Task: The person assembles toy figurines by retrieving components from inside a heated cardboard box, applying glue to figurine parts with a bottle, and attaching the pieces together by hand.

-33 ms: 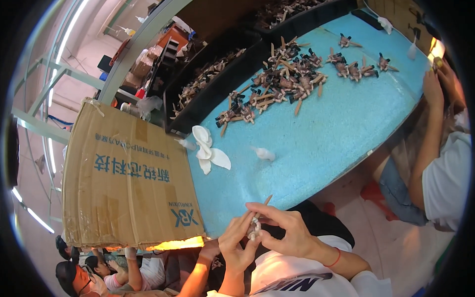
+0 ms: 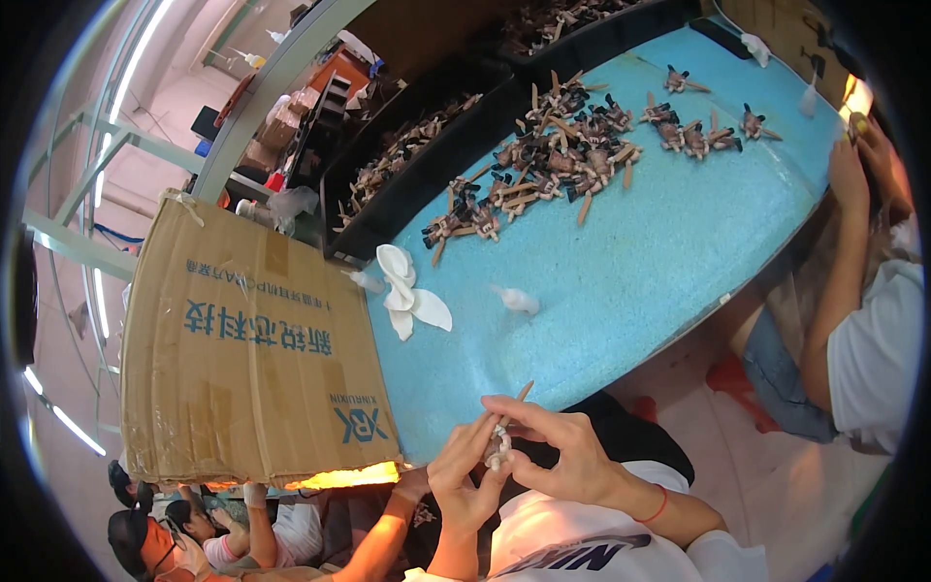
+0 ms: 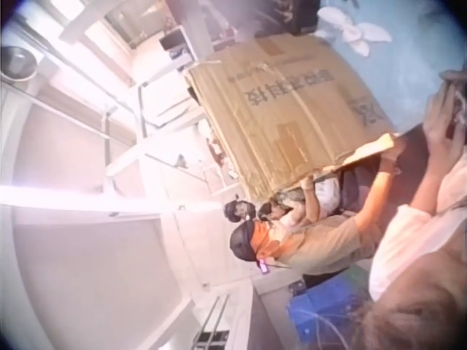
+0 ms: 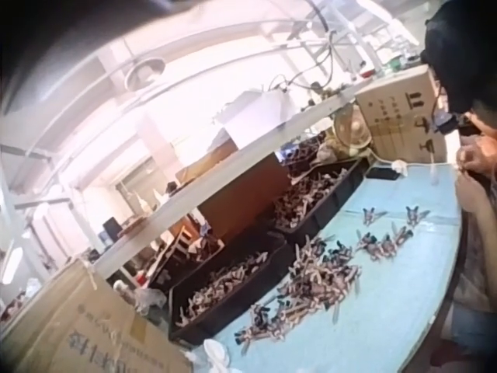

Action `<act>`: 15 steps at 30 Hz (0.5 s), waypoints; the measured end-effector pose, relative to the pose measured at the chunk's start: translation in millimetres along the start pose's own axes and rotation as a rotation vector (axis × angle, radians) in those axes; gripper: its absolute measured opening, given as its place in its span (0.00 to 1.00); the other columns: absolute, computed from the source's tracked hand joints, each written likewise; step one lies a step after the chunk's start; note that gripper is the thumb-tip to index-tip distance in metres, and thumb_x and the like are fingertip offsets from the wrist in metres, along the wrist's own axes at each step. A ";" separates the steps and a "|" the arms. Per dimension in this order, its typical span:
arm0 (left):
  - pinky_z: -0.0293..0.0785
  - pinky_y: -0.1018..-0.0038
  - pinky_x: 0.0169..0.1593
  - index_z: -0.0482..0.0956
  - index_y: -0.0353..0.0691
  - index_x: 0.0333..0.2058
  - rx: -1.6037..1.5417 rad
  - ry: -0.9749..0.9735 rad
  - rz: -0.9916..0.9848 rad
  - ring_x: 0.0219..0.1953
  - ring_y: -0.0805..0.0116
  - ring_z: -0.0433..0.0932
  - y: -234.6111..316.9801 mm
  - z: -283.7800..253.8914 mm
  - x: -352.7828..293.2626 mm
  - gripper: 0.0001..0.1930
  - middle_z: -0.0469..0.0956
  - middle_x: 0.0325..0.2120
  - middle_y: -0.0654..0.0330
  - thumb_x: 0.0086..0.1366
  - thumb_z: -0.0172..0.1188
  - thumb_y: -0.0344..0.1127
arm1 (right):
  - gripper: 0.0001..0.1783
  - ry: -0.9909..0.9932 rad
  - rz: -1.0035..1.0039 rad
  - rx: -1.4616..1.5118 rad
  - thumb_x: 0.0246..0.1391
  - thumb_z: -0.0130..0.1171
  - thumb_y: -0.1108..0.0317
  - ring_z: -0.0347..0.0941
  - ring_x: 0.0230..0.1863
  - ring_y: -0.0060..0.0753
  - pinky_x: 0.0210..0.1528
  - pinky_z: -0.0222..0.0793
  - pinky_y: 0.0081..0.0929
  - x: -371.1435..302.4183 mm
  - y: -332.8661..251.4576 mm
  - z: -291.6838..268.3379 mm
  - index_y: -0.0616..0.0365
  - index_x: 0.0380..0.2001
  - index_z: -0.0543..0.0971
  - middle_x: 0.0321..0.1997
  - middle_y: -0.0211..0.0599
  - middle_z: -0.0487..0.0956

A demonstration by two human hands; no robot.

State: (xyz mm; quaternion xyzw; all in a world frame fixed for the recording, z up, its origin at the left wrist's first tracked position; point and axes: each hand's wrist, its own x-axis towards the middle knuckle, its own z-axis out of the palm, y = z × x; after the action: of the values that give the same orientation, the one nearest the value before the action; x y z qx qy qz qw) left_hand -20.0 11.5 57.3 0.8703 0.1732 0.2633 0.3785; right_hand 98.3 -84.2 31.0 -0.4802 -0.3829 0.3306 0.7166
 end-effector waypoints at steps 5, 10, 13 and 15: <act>0.73 0.72 0.36 0.74 0.29 0.45 0.009 -0.007 0.015 0.35 0.58 0.75 2.8 0.2 -0.5 0.22 0.75 0.41 0.47 0.48 0.64 0.25 | 0.29 -0.010 0.014 0.026 0.42 0.54 0.77 0.75 0.43 0.31 0.49 0.71 0.29 -2.0 -3.4 -0.7 0.63 0.53 0.67 0.43 0.46 0.76; 0.73 0.72 0.35 0.74 0.29 0.45 -0.024 -0.003 0.037 0.35 0.57 0.75 3.1 0.8 -2.0 0.22 0.75 0.41 0.46 0.48 0.64 0.26 | 0.29 -0.007 0.020 0.010 0.42 0.54 0.78 0.75 0.43 0.30 0.49 0.71 0.30 -3.5 -7.3 -0.1 0.63 0.53 0.67 0.43 0.46 0.76; 0.73 0.71 0.36 0.74 0.28 0.45 0.000 -0.019 0.009 0.35 0.56 0.75 4.0 0.2 -0.4 0.22 0.75 0.40 0.45 0.48 0.64 0.26 | 0.28 -0.009 0.047 0.012 0.43 0.51 0.79 0.73 0.44 0.29 0.50 0.70 0.30 -1.9 -9.8 -0.5 0.68 0.53 0.66 0.43 0.45 0.75; 0.73 0.71 0.36 0.74 0.27 0.44 0.003 -0.012 0.013 0.35 0.55 0.75 4.6 -0.8 2.8 0.21 0.75 0.40 0.44 0.48 0.63 0.26 | 0.28 0.000 0.047 0.048 0.44 0.49 0.80 0.72 0.43 0.27 0.51 0.69 0.28 -0.1 -10.4 0.7 0.73 0.52 0.65 0.42 0.44 0.73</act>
State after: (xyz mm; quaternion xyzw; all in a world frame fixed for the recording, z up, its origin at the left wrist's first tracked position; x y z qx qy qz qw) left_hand -17.8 10.3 62.1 0.8736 0.1657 0.2602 0.3764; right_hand 98.8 -87.3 40.9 -0.4716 -0.3635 0.3567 0.7199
